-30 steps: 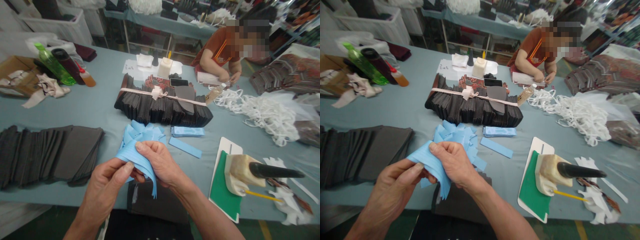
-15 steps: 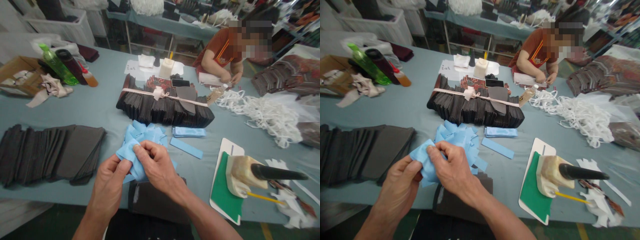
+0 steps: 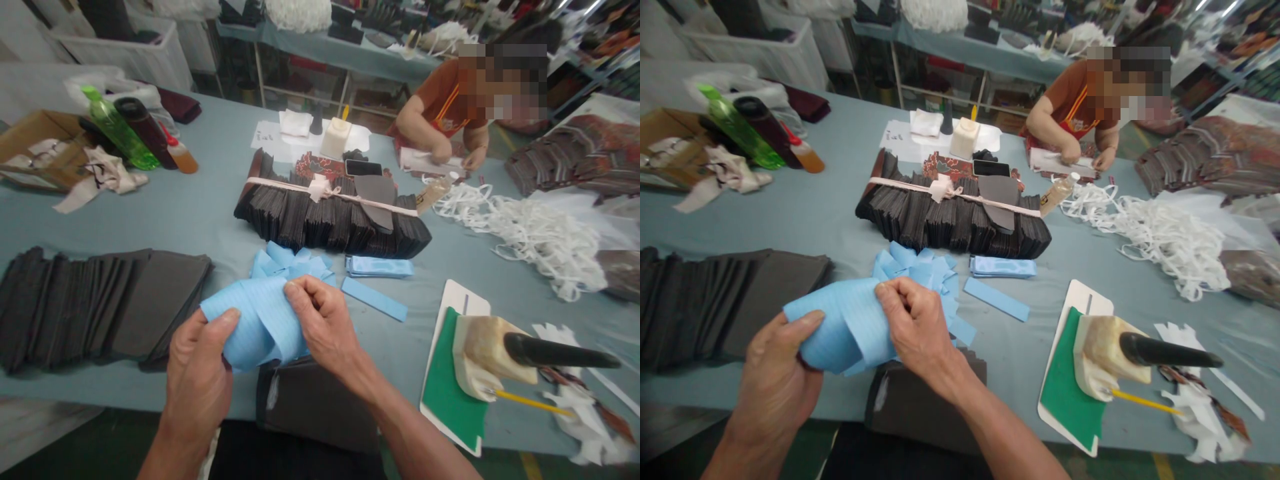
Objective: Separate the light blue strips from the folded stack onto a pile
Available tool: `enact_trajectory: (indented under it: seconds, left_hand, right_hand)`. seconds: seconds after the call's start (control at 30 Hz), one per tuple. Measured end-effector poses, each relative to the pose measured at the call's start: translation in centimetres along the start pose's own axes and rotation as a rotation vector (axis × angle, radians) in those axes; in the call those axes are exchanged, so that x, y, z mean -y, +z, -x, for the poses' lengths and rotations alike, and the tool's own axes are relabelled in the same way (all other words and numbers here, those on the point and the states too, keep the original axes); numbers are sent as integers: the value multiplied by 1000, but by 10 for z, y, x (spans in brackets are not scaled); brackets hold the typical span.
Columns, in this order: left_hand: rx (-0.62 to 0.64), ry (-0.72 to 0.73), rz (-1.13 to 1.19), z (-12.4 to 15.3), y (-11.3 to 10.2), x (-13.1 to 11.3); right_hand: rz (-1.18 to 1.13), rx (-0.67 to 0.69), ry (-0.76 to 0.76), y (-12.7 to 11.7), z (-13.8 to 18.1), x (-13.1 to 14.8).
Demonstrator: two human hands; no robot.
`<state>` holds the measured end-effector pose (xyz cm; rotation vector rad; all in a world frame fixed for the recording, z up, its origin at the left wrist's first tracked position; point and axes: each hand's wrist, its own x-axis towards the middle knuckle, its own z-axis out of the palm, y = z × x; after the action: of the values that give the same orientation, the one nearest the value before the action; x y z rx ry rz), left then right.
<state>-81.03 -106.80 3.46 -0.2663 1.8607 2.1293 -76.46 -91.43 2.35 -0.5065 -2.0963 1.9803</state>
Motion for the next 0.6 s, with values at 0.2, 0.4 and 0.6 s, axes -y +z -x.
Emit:
enact_trajectory:
  seconds: [0.2, 0.4, 0.6]
  left_hand:
    - [-83, -16, 102, -6, 9, -16]
    - [-90, 8, 67, -10, 2, -16]
    - [-86, 28, 42, -11, -1, -16]
  right_hand:
    - [58, -95, -27, -26, -34, -23]
    - [373, -186, -110, -56, -82, -29]
    - [548, -127, -23, -70, -96, -29]
